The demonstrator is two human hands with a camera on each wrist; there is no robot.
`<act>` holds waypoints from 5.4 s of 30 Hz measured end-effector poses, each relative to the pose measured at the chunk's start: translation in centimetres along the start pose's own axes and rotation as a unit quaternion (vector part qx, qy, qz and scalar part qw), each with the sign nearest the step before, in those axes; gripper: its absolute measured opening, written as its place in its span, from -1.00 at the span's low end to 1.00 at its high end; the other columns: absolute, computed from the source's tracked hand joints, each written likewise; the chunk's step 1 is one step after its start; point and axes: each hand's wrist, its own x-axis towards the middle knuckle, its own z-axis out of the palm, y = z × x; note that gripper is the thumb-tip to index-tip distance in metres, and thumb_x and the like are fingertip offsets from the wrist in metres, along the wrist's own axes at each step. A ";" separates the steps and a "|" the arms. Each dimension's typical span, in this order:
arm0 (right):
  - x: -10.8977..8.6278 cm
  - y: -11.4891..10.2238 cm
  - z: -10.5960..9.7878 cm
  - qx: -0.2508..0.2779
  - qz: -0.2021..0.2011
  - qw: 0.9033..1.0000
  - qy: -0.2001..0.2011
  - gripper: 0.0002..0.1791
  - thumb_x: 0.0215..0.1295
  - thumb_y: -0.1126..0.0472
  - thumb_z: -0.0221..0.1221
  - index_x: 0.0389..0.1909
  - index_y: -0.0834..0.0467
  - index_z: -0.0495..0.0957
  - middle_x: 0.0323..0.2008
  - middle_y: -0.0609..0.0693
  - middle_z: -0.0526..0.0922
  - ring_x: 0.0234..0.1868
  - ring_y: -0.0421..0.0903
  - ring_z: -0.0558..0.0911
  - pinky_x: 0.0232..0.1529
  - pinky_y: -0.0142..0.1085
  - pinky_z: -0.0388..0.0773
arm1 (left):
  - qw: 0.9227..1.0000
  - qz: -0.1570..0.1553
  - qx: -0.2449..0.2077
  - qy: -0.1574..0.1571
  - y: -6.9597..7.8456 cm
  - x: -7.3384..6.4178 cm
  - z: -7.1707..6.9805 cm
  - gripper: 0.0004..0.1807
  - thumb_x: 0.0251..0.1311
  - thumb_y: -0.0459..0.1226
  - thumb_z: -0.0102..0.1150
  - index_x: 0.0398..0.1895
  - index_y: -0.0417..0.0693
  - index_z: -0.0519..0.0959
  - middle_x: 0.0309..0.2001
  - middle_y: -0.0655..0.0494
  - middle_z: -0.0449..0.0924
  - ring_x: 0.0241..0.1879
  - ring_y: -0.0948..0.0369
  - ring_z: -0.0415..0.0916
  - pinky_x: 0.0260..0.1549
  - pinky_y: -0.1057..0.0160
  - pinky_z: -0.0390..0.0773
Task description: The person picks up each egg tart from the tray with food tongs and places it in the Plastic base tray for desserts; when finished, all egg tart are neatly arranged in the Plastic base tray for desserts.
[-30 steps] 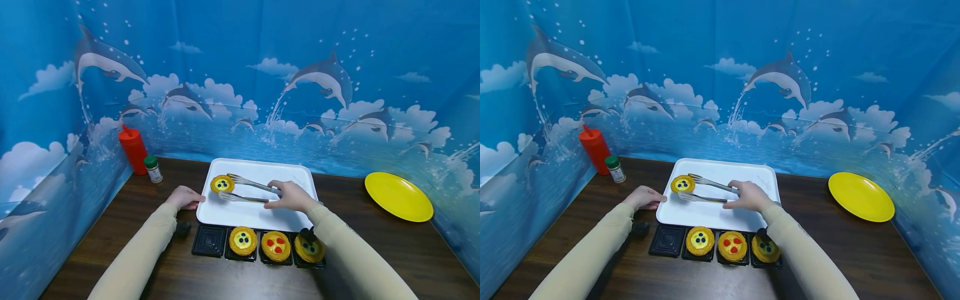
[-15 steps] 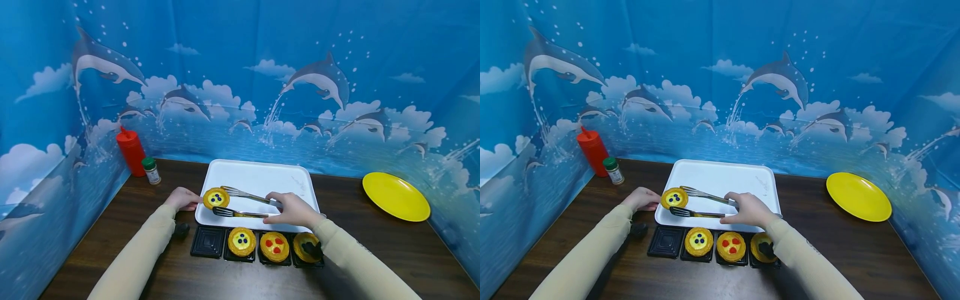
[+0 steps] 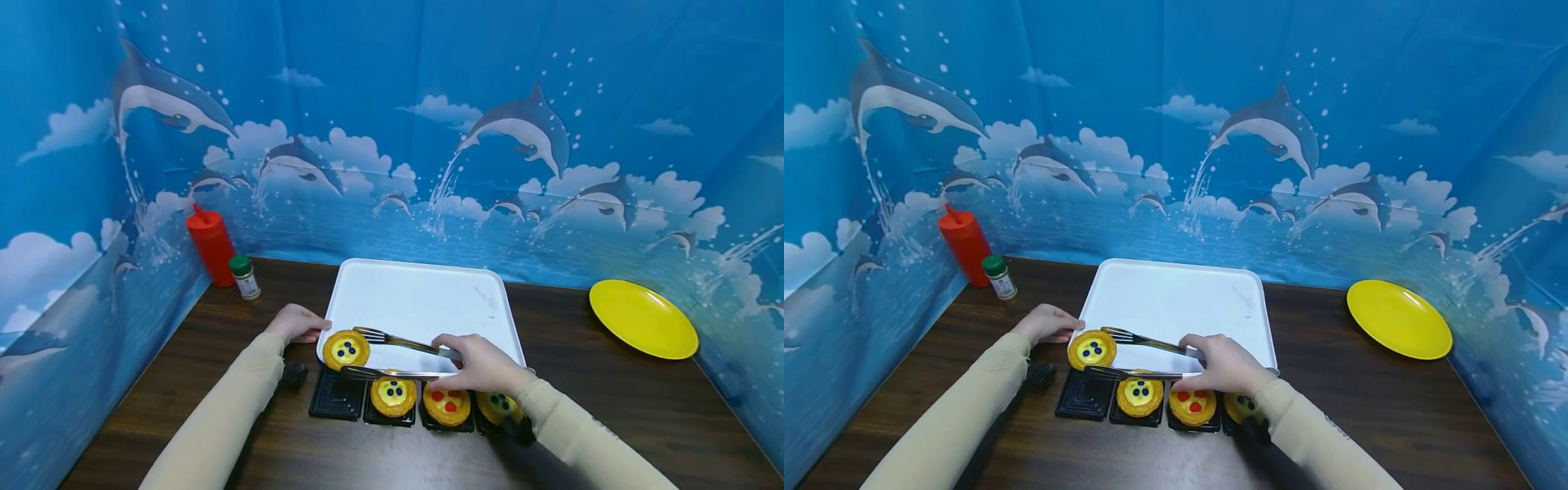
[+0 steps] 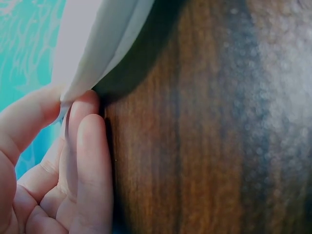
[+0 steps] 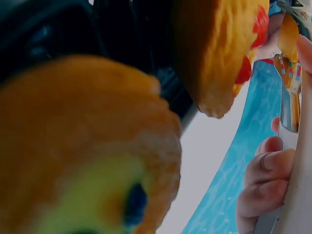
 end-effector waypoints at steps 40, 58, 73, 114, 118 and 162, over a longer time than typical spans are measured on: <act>-1.8 -0.7 2.3 0.006 -0.028 0.999 -0.022 -0.34 -0.04 -0.25 0.35 0.05 0.03 0.52 -0.40 -0.28 0.56 -0.51 -0.30 0.42 -0.52 -0.45 0.40 | 1.000 -0.005 0.007 0.001 0.2 -0.2 0.1 -0.62 0.13 -0.17 0.32 -0.13 -0.32 0.62 -0.44 0.02 0.63 -0.54 0.26 0.56 -0.41 0.42 0.61; -1.5 -1.1 2.3 -0.018 -0.016 1.000 -0.018 -0.33 -0.08 -0.27 0.37 0.03 0.01 0.53 -0.29 -0.23 0.62 -0.47 -0.28 0.44 -0.50 -0.45 0.42 | 1.000 -0.013 0.005 0.004 0.2 -0.3 0.0 -0.59 0.13 -0.15 0.32 -0.10 -0.31 0.61 -0.40 0.00 0.64 -0.52 0.26 0.57 -0.40 0.43 0.60; -1.5 -1.3 2.1 -0.023 -0.022 0.999 -0.012 -0.30 -0.09 -0.28 0.37 0.04 0.01 0.53 -0.22 -0.19 0.64 -0.44 -0.26 0.46 -0.46 -0.46 0.44 | 1.000 -0.007 0.005 0.003 0.2 -0.4 0.2 -0.61 0.13 -0.16 0.32 -0.11 -0.31 0.62 -0.40 0.01 0.64 -0.52 0.26 0.57 -0.40 0.42 0.60; -1.3 -1.7 1.7 -0.007 -0.024 1.000 -0.008 -0.37 -0.02 -0.23 0.35 0.05 0.00 0.54 -0.35 -0.23 0.63 -0.49 -0.28 0.43 -0.50 -0.44 0.41 | 1.000 -0.008 -0.002 0.005 0.3 -0.4 0.2 -0.61 0.10 -0.18 0.34 -0.13 -0.32 0.61 -0.41 0.00 0.63 -0.52 0.25 0.57 -0.40 0.41 0.62; -1.0 -1.9 1.9 -0.008 -0.032 0.999 -0.012 -0.36 -0.02 -0.25 0.34 0.05 -0.01 0.54 -0.33 -0.22 0.64 -0.49 -0.29 0.44 -0.48 -0.44 0.41 | 1.000 -0.008 -0.002 0.006 0.3 -0.4 0.3 -0.61 0.11 -0.18 0.34 -0.13 -0.31 0.61 -0.42 0.01 0.63 -0.52 0.25 0.57 -0.40 0.41 0.61; -3.3 -1.1 0.0 -0.056 0.018 0.998 -0.002 -0.28 -0.08 -0.40 0.27 0.05 -0.05 0.50 -0.42 -0.25 0.57 -0.54 -0.28 0.39 -0.58 -0.40 0.34 | 1.000 -0.007 -0.008 0.006 0.4 0.0 0.3 -0.62 0.10 -0.19 0.35 -0.13 -0.32 0.62 -0.42 0.00 0.65 -0.54 0.25 0.58 -0.41 0.40 0.62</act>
